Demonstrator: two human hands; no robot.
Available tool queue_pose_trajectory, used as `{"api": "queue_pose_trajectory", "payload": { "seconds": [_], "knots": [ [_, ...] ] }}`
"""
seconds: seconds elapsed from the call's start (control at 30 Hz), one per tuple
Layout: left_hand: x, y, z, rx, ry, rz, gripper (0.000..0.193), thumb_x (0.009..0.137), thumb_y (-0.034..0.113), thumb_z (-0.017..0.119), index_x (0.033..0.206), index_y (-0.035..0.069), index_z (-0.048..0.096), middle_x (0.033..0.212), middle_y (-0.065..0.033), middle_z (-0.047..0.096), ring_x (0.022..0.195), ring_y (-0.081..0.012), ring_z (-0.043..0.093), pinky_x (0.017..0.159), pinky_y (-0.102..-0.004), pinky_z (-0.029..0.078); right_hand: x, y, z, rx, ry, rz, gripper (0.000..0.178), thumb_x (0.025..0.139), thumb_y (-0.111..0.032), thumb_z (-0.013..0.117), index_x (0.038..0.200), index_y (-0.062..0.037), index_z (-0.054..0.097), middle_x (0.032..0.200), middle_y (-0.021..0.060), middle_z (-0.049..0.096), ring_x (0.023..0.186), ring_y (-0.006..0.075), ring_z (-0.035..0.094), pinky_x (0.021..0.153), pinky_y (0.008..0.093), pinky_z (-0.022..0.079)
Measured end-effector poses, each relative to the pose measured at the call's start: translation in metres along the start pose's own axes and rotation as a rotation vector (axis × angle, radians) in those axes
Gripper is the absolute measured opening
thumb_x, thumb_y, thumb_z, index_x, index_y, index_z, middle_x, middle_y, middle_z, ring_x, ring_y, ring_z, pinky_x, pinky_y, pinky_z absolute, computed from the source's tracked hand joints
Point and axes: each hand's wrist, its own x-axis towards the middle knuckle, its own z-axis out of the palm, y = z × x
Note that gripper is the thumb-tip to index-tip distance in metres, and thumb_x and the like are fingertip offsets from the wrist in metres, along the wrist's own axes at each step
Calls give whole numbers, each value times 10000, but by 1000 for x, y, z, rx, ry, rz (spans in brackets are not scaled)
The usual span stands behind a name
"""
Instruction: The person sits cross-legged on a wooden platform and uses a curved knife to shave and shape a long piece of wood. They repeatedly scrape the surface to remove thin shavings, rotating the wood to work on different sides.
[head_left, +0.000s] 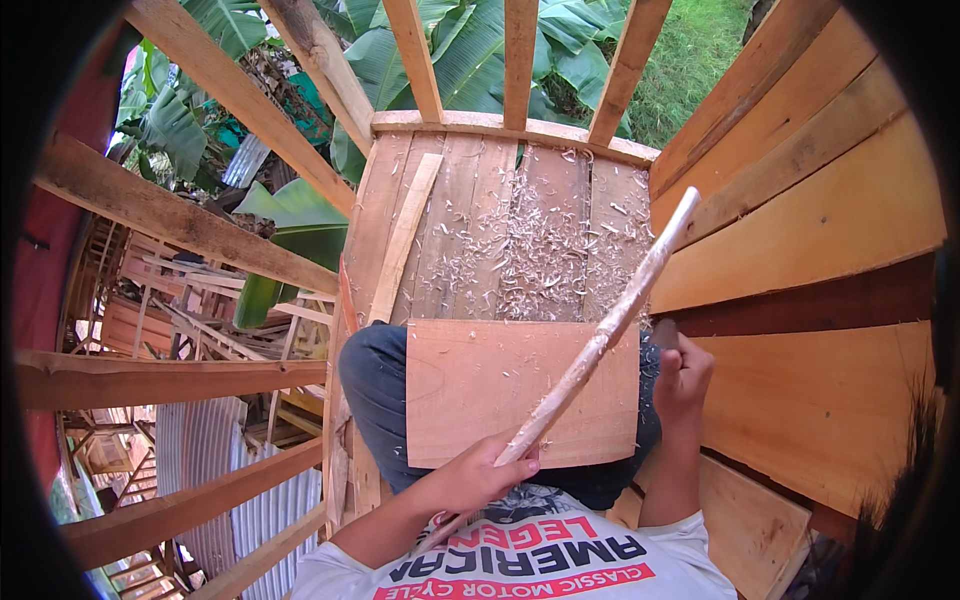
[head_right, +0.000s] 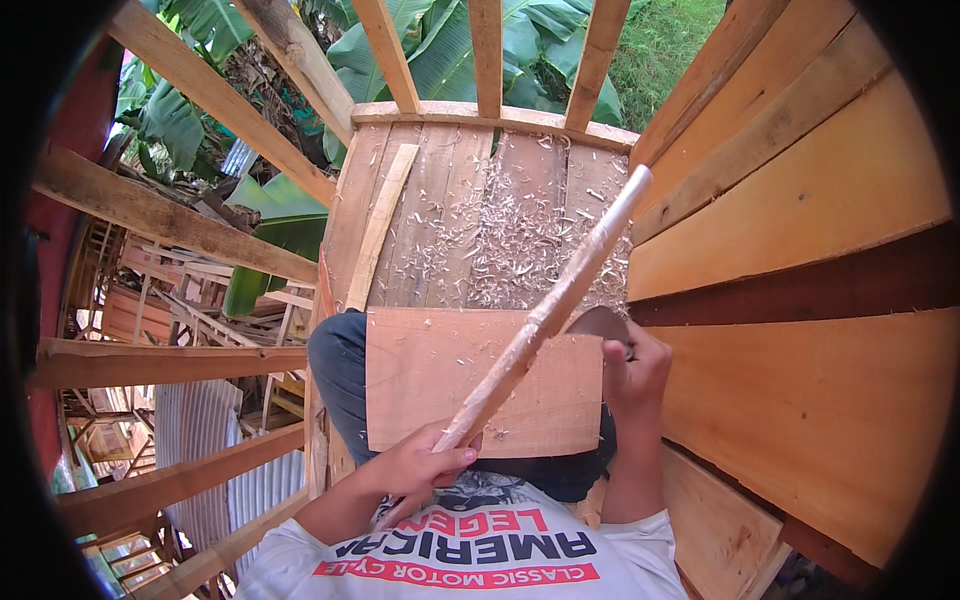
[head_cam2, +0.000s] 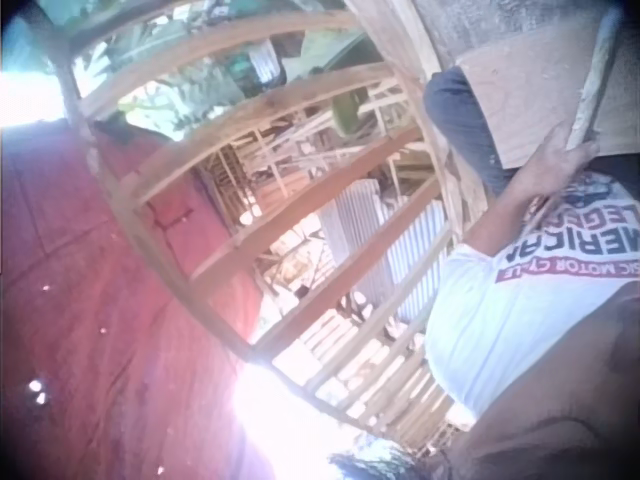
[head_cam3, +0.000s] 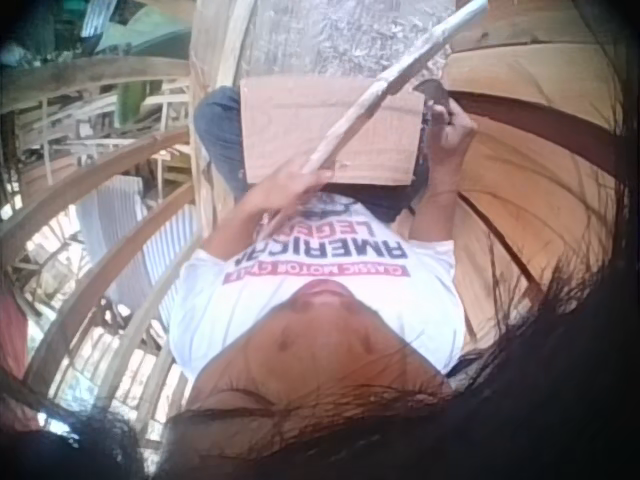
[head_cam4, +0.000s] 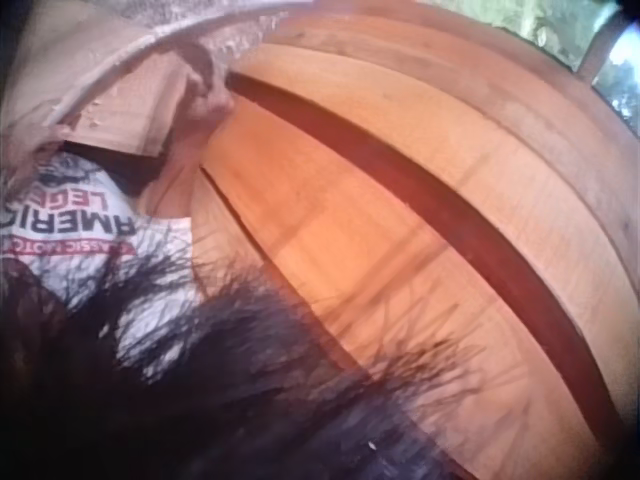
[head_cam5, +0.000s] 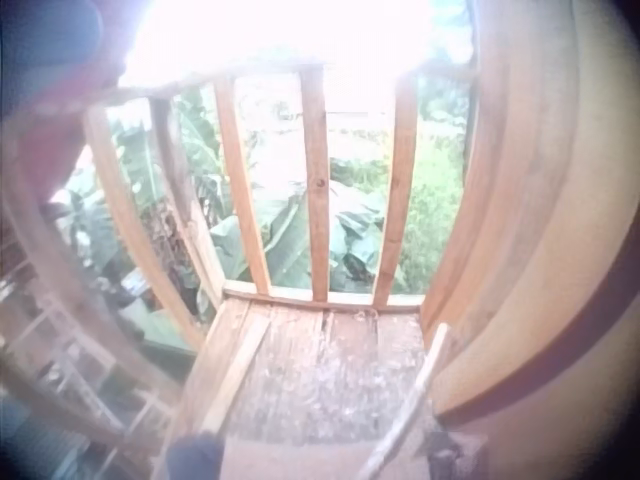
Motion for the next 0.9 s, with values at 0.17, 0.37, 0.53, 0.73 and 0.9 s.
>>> {"api": "queue_pose_trajectory", "payload": {
  "seconds": [0.17, 0.37, 0.53, 0.73, 0.9],
  "knots": [
    [5, 9, -6, -112, 19, 114, 172, 911, 159, 536, 1010, 33, 474, 723, 16, 419, 549, -62, 386, 489, -215, 343, -43, -43, 40, -38, -267, -123, 687, 743, -692, 568, 550, -40, 468, 480, 119, 437, 447, 313, 510, 425, 370, 379],
    [0, 16, 5, 167, 154, 181, 242, 901, 150, 533, 1089, 3, 490, 849, -46, 501, 789, -122, 485, 724, -267, 411, -38, -30, 42, -249, -188, -247, 687, 628, -731, 608, 511, -77, 434, 464, 90, 423, 422, 280, 508, 396, 350, 372],
    [-3, 17, 8, 156, 161, 212, 241, 893, 147, 540, 1078, 1, 489, 863, -65, 508, 834, -144, 489, 765, -292, 408, -31, -29, 41, -276, -135, -306, 696, 605, -741, 609, 511, -76, 425, 462, 82, 415, 416, 273, 497, 394, 350, 361],
    [-16, 2, 8, 268, 120, 214, 216, 902, 183, 551, 1006, 6, 484, 818, -56, 504, 794, -142, 485, 738, -290, 407, 2, 3, 22, -43, 172, 218, 708, 827, -664, 502, 589, 2, 460, 476, 109, 390, 429, 270, 410, 435, 361, 325],
    [-7, -6, -6, 162, 141, 155, 221, 898, 187, 566, 992, 6, 483, 800, -54, 511, 769, -126, 482, 718, -281, 408, -1, -13, 12, -17, -50, -21, 712, 816, -668, 514, 593, 7, 459, 477, 120, 382, 425, 265, 410, 428, 354, 315]
  ]
}}
